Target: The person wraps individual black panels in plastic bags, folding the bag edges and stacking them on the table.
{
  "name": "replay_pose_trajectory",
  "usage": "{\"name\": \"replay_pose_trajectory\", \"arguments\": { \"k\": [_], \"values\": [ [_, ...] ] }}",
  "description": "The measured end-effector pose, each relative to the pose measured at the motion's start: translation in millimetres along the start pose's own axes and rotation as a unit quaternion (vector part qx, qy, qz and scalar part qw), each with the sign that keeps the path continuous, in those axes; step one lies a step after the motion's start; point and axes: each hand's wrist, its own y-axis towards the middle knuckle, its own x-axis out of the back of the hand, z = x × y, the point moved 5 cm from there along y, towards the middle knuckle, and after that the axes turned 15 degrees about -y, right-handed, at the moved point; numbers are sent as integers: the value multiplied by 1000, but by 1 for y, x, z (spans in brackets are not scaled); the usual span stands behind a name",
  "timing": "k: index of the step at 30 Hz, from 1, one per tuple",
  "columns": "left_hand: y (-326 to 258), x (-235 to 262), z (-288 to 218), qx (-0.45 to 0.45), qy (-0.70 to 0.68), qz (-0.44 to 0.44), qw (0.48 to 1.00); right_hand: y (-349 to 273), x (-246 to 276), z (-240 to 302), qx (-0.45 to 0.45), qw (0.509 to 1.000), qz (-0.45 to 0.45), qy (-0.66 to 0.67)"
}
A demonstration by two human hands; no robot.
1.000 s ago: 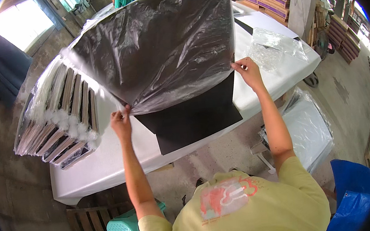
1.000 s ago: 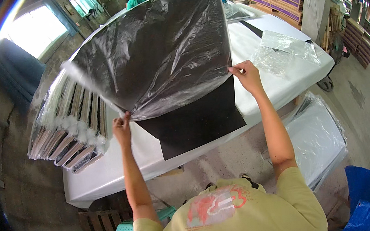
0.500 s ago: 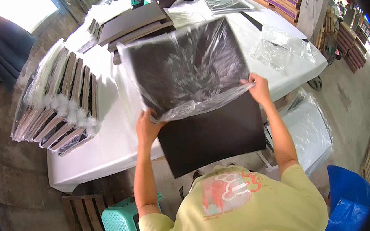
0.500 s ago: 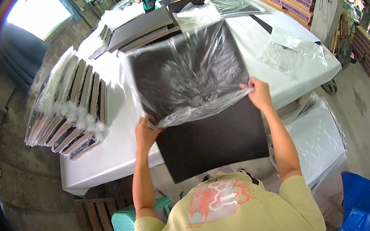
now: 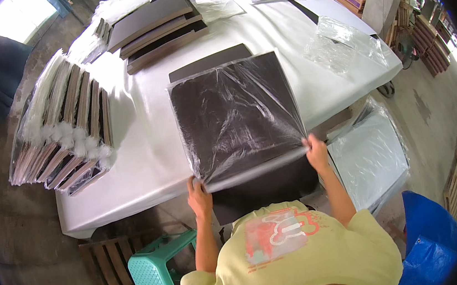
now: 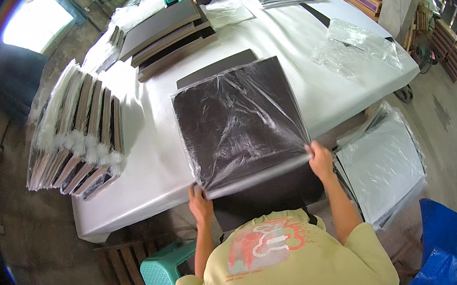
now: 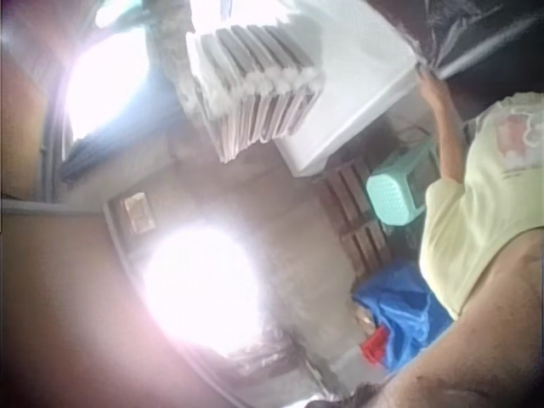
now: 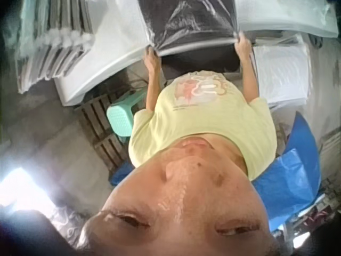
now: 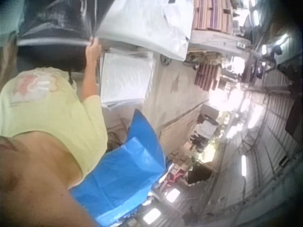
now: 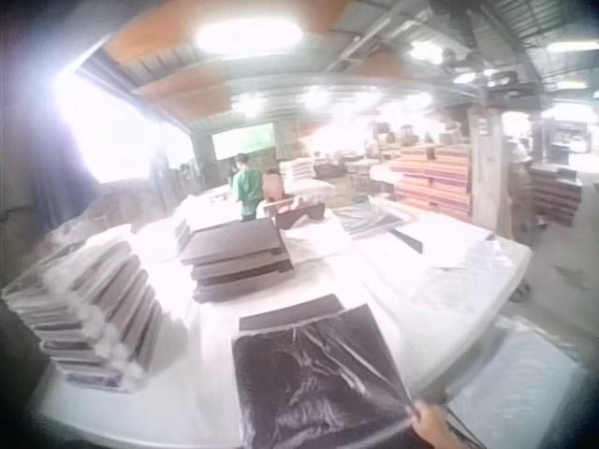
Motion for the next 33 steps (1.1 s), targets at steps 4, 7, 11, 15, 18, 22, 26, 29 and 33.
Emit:
{"name": "replay_pose_trajectory", "arguments": {
  "k": [4,7,11,15,18,22,26,29,33],
  "values": [
    [-58,-7,30,169,-76,22,983,-35,0,-8,-101,988,-23,118],
    [-17,7,-13,145,-128,35,980,-3,25,6,-81,982,-92,141],
    [34,34,-39,-7,-82,-14,997,47,60,24,-74,995,-34,60],
    [10,44,-26,30,44,54,997,25,73,5,51,995,-90,9],
    [-47,55,-20,52,40,75,995,-33,92,-2,38,995,-86,-23],
    [-101,67,-25,146,-28,88,985,-107,112,-21,-101,994,48,22],
    [-124,65,-14,190,-116,179,958,-140,114,-45,-112,978,161,75],
    [-129,75,43,356,-272,111,887,-144,116,-88,-168,971,91,147],
    [-77,28,56,428,-552,54,714,-97,62,-111,-457,794,35,398]
  ]
}}
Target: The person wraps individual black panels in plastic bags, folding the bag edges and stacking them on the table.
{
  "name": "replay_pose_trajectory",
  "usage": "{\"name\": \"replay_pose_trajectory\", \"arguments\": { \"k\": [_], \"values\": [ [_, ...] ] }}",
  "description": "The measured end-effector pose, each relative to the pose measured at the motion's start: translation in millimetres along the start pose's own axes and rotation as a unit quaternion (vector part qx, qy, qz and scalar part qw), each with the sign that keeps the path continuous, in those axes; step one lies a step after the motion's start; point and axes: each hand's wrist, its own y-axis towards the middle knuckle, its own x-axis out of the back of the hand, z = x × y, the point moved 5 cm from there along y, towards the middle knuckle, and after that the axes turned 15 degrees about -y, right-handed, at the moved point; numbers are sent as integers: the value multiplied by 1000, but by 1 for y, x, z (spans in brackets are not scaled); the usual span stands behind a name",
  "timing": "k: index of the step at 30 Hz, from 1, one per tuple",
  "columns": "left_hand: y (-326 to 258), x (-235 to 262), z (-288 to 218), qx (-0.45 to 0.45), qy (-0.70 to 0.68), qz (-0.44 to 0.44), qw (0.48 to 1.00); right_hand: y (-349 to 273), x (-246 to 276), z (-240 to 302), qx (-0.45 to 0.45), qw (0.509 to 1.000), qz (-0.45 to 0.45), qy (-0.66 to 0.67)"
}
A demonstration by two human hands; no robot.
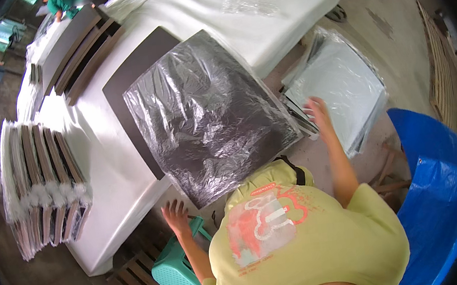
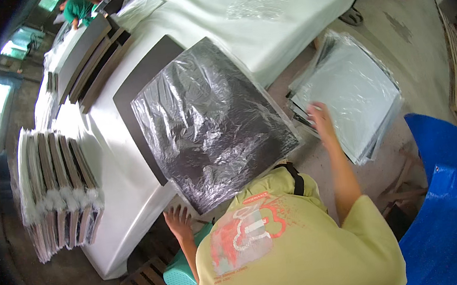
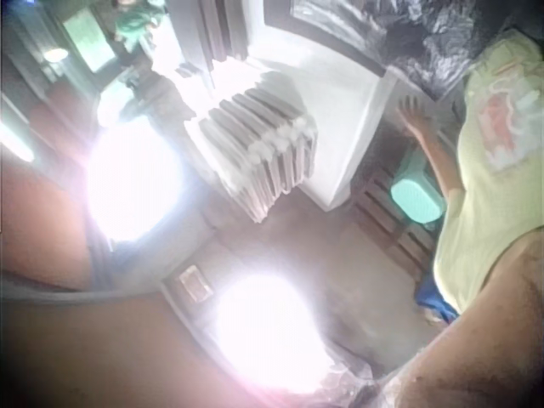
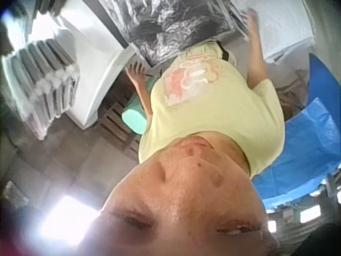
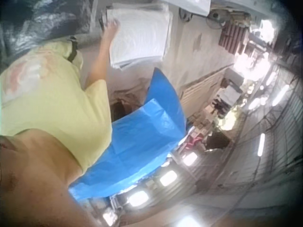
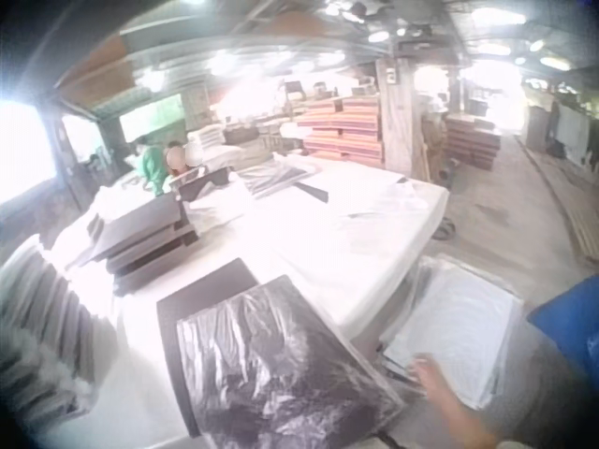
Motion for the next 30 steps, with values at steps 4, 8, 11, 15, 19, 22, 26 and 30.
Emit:
{"name": "replay_pose_trajectory", "arguments": {
  "k": [4,8,11,15,19,22,26,30],
  "values": [
    [53,-45,27,40,166,70,983,26,-65,3,-20,955,244,-164],
    [0,-101,34,-155,372,203,892,20,-48,6,228,940,107,-230],
    [-47,-105,52,-90,353,148,919,-2,-1,-2,201,950,31,-238],
    [-73,-147,74,-27,377,72,923,-29,86,-59,115,974,-117,-156],
    [-68,-251,134,1,471,290,833,-71,187,-165,-5,944,-311,-109],
    [-67,-320,215,-43,489,437,754,-73,229,-219,-75,936,-343,-14],
    [-42,-363,309,-17,486,468,738,-42,276,-259,-133,902,-386,-143],
    [-56,-360,334,-50,534,598,595,4,273,-271,-194,899,-389,-47]
  ]
}}
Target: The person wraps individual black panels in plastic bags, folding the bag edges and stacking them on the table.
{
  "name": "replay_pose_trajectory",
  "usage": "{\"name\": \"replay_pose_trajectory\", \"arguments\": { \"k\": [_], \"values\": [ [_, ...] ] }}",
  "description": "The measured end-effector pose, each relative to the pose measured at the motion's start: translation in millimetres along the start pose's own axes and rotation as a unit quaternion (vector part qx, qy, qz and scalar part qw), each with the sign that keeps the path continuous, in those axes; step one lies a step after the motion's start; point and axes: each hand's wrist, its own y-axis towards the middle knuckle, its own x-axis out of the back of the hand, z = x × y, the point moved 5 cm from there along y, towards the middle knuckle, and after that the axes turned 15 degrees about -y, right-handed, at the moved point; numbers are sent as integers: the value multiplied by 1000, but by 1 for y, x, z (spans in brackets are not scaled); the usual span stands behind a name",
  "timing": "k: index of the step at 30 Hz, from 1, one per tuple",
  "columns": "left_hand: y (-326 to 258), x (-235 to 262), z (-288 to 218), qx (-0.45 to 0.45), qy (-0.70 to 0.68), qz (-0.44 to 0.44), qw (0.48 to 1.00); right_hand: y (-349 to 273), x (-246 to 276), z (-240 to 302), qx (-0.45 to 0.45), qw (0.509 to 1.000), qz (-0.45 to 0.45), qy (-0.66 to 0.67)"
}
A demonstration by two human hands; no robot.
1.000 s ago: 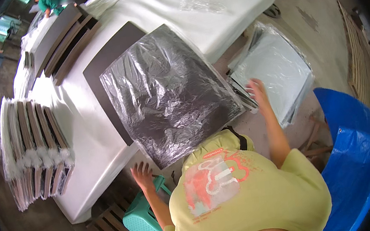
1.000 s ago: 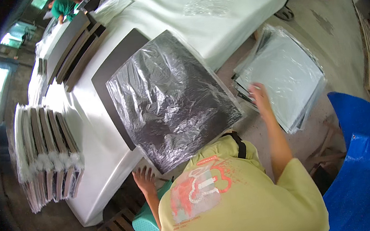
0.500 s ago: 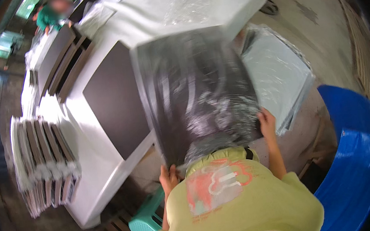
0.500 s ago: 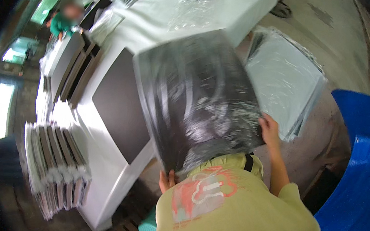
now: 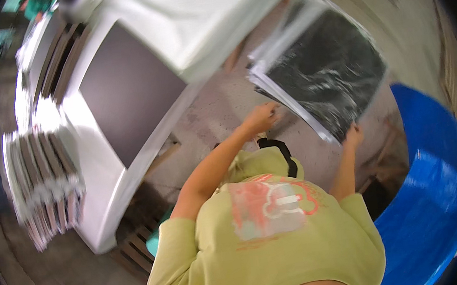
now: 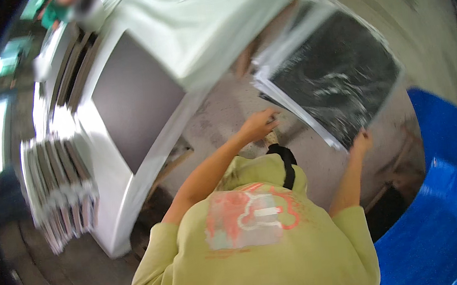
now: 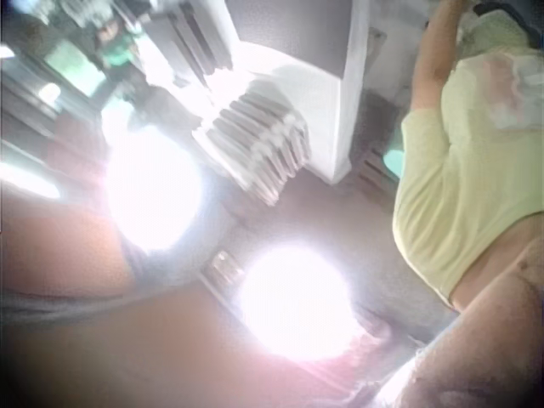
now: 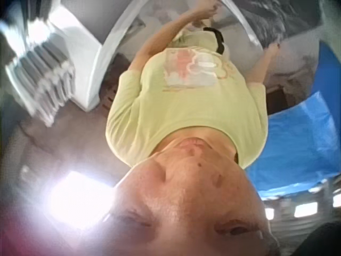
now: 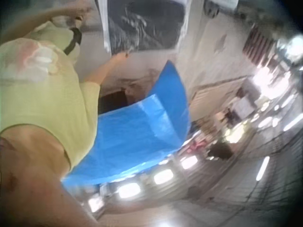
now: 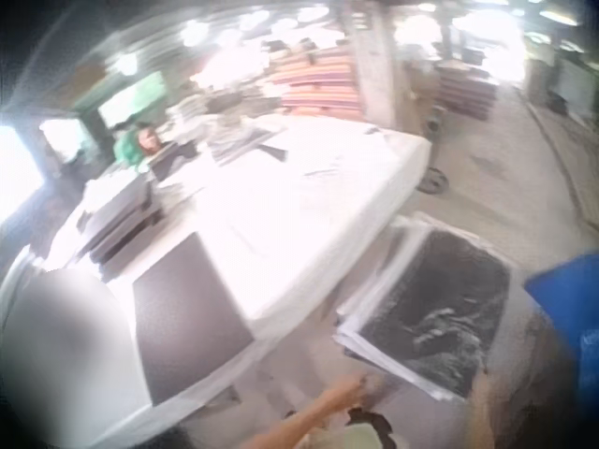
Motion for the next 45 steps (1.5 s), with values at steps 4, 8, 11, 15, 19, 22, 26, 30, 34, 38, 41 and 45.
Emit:
{"name": "replay_pose_trajectory", "arguments": {
  "k": [4,8,11,15,19,22,26,30,34,38,41,45],
  "values": [
    [-63,1,51,105,142,234,956,-12,-14,40,97,960,-74,-254],
    [-135,54,90,242,261,267,896,-20,-24,37,161,940,-76,-290],
    [-144,97,52,238,204,123,942,-22,-18,20,253,928,-142,-234],
    [-153,150,-11,222,86,-47,970,-64,-40,73,208,948,-57,-234],
    [-147,199,-49,148,91,-151,973,-119,-101,163,364,918,-1,-160],
    [-138,238,-71,91,112,-210,967,-169,-143,248,428,895,109,-56],
    [-123,291,-56,20,124,-234,964,-226,-192,346,567,810,143,-54],
    [-107,332,-23,-31,168,-260,950,-260,-242,417,574,800,164,-58],
    [-86,357,-9,-53,146,-240,958,-261,-292,490,617,778,106,-54],
    [-77,381,13,-56,155,-263,951,-228,-353,559,622,773,85,-90],
    [-77,399,26,-27,137,-299,944,-196,-402,608,626,755,71,-182],
    [-77,402,47,27,99,-363,926,-159,-448,661,548,769,62,-324]
  ]
}}
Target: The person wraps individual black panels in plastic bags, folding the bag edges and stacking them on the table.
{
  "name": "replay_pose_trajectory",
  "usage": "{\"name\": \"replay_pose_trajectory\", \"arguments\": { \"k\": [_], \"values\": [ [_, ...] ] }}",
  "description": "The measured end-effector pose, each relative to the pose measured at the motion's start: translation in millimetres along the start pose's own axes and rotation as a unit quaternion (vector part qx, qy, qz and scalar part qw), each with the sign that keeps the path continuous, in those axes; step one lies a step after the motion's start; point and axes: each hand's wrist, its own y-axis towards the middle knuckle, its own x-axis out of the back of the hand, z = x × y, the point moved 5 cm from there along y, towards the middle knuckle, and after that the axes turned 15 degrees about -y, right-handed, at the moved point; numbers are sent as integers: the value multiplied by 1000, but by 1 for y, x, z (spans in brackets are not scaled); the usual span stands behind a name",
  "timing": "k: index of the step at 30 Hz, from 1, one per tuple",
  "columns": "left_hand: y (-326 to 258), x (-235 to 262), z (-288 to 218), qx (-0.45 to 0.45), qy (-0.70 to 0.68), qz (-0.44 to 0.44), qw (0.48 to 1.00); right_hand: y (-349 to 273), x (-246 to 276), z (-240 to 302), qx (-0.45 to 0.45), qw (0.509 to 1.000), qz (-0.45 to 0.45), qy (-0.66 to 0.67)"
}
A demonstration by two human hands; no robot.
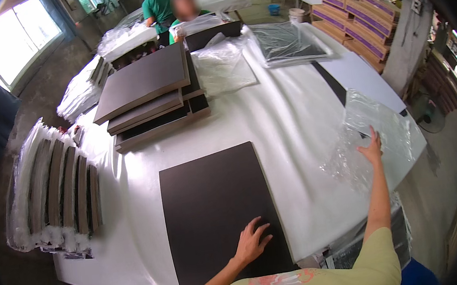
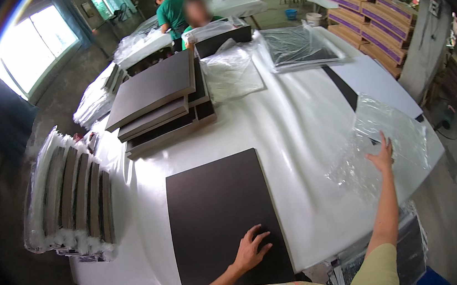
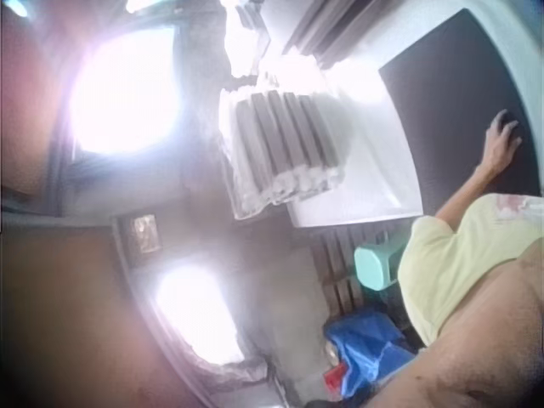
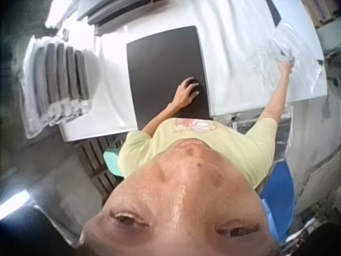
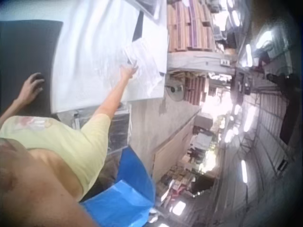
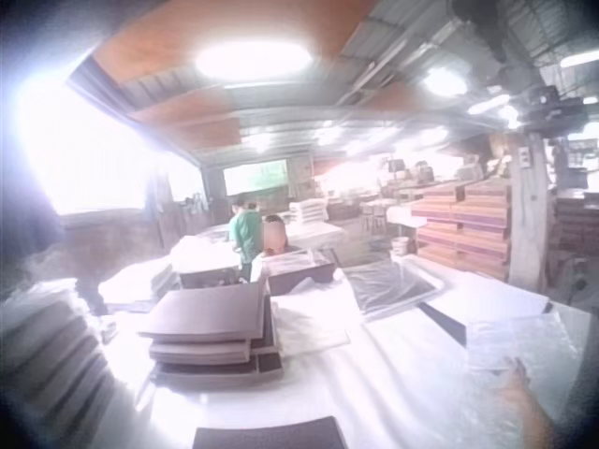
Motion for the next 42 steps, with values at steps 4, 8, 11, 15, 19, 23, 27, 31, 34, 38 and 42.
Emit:
{"name": "replay_pose_trajectory", "arguments": {
  "k": [4,8,11,15,19,23,27,31,34,38,42],
  "values": [
    [-4,-11,2,13,42,-15,999,40,-40,-51,-29,999,26,8],
    [-6,-12,3,32,65,-37,997,44,-28,-14,-125,983,62,-117],
    [-2,-11,-1,37,66,-31,997,73,-47,-30,-100,974,30,-202],
    [5,-12,-2,39,64,-27,997,124,-56,-46,-89,975,-40,-202],
    [2,-14,1,48,56,-22,997,166,-15,16,-24,976,-184,-117],
    [0,-12,2,52,55,-21,997,181,33,128,92,959,-270,-8],
    [-3,-9,1,51,52,-33,997,154,20,236,28,953,-135,270],
    [4,-8,5,36,35,-32,998,130,-92,277,320,947,10,33],
    [6,-5,7,71,8,-50,996,62,-101,295,298,953,47,16],
    [25,-1,3,86,-39,-75,993,16,-75,272,285,954,83,-46],
    [97,8,-11,14,-92,-92,991,-17,-35,260,327,898,254,152]
  ]
}}
